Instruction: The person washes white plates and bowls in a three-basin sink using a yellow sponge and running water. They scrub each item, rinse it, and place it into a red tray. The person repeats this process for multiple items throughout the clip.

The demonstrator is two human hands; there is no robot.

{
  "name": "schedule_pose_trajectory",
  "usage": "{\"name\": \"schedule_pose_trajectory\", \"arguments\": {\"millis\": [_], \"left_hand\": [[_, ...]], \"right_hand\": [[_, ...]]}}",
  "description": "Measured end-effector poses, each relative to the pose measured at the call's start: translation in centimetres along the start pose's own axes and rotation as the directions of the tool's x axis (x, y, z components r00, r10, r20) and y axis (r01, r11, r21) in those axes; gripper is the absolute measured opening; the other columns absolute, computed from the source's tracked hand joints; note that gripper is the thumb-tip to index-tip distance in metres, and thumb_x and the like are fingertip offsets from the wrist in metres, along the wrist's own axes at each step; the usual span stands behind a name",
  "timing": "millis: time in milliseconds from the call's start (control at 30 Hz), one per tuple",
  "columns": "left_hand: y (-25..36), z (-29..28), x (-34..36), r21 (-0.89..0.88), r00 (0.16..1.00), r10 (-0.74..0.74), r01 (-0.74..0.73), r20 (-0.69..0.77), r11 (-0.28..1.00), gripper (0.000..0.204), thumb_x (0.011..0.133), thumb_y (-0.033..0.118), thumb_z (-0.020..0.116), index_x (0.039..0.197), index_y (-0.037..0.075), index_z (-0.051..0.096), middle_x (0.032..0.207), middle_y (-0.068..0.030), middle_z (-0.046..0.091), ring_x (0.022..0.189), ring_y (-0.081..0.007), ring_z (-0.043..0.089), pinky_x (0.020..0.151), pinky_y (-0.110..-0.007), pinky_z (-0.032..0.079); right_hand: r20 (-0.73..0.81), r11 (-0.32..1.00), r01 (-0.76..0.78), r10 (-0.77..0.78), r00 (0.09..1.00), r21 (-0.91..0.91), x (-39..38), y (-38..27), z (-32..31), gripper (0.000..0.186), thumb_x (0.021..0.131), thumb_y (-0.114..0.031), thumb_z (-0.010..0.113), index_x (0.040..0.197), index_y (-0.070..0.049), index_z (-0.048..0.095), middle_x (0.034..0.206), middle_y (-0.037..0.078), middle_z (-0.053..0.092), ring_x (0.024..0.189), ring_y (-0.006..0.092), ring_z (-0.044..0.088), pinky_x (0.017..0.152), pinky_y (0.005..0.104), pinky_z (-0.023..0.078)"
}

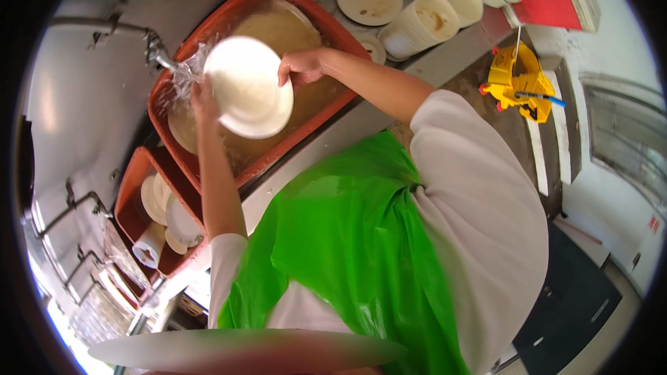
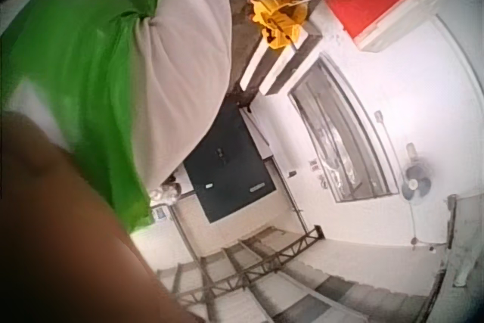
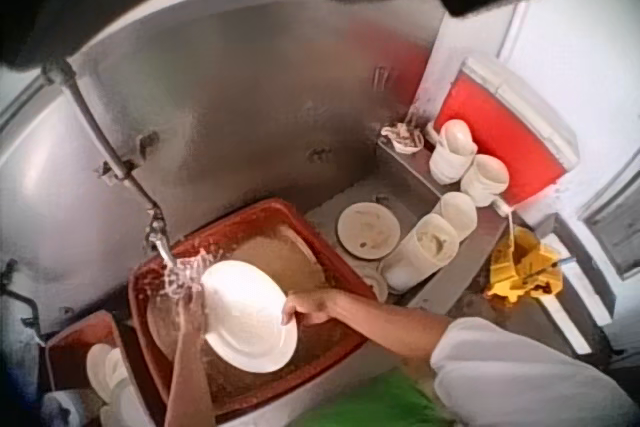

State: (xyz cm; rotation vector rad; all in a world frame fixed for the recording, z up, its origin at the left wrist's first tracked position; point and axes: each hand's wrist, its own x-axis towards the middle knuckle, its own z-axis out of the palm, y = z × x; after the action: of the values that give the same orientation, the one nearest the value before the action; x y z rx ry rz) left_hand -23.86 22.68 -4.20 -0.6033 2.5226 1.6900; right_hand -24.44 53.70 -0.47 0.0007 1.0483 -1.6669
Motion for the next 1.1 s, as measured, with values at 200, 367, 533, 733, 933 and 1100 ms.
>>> {"name": "schedule_pose_trajectory", "arguments": {"millis": [200,367,533,733,933,1100], "left_hand": [[4.7,-3.1,-2.5,-0.542,0.877,-0.095,0.373,0.471,0.753,0.073,0.102,0.058,0.044,0.15,0.003,0.039,0.143,-0.0127,0.054,0.132,-0.0288,0.05,0.111,-0.046,0.039],[4.8,0.3,-9.3,-0.642,0.65,0.171,0.609,0.741,0.466,0.08,0.1,0.065,0.038,0.151,0.003,0.034,0.146,-0.0137,0.049,0.128,-0.0313,0.054,0.102,-0.049,0.046],[0.7,1.0,-5.7,-0.743,0.769,0.148,0.52,0.622,0.422,0.08,0.097,0.067,0.042,0.147,0.004,0.041,0.145,-0.0156,0.051,0.13,-0.0322,0.053,0.102,-0.046,0.05],[-2.4,-1.2,-0.1,-0.162,0.916,-0.094,0.168,0.389,0.972,0.066,0.089,0.047,0.07,0.127,-0.005,0.059,0.124,-0.0187,0.066,0.111,-0.0252,0.066,0.094,-0.044,0.054],[-0.7,-4.8,-4.4,0.276,0.997,-0.016,0.035,-0.07,0.961,0.044,0.082,0.033,0.078,0.109,-0.001,0.072,0.098,-0.0176,0.075,0.093,-0.0254,0.072,0.085,-0.039,0.055],[1.7,-14.4,-11.5,0.089,0.817,0.139,-0.107,-0.559,0.99,0.035,0.087,0.023,0.075,0.111,-0.001,0.07,0.095,-0.0128,0.074,0.087,-0.0225,0.071,0.082,-0.035,0.055]], "right_hand": [[-0.474,0.76,0.327,-0.619,0.626,-0.562,4.5,0.7,-5.4,0.054,0.085,-0.009,0.074,0.132,0.006,0.054,0.117,0.014,0.068,0.107,0.0244,0.065,0.097,0.0375,0.051],[-0.435,0.649,0.754,-0.712,0.551,-0.106,4.4,-1.3,-3.8,0.056,0.085,-0.017,0.076,0.133,0.002,0.056,0.125,0.017,0.066,0.115,0.0271,0.062,0.103,0.0392,0.046],[-0.122,0.411,0.271,-0.714,0.69,-0.87,7.3,0.0,-0.5,0.061,0.084,-0.024,0.078,0.133,0.003,0.054,0.128,0.018,0.063,0.121,0.0306,0.058,0.104,0.0396,0.044],[-0.289,0.365,-0.045,-0.651,0.702,-0.93,11.7,-1.3,-8.4,0.073,0.086,-0.036,0.075,0.142,0.001,0.046,0.142,0.023,0.053,0.131,0.0352,0.052,0.107,0.0429,0.043],[-0.139,-0.243,-0.364,-0.628,0.765,-0.899,14.1,-0.1,-8.7,0.057,0.098,-0.049,0.054,0.146,-0.018,0.051,0.152,0.018,0.045,0.143,0.0339,0.037,0.119,0.0461,0.025],[0.016,-0.4,-0.388,-0.713,0.701,-0.83,14.8,-0.7,-8.9,0.044,0.096,-0.03,0.054,0.14,-0.023,0.056,0.143,0.019,0.053,0.134,0.0332,0.047,0.115,0.0435,0.033]]}}
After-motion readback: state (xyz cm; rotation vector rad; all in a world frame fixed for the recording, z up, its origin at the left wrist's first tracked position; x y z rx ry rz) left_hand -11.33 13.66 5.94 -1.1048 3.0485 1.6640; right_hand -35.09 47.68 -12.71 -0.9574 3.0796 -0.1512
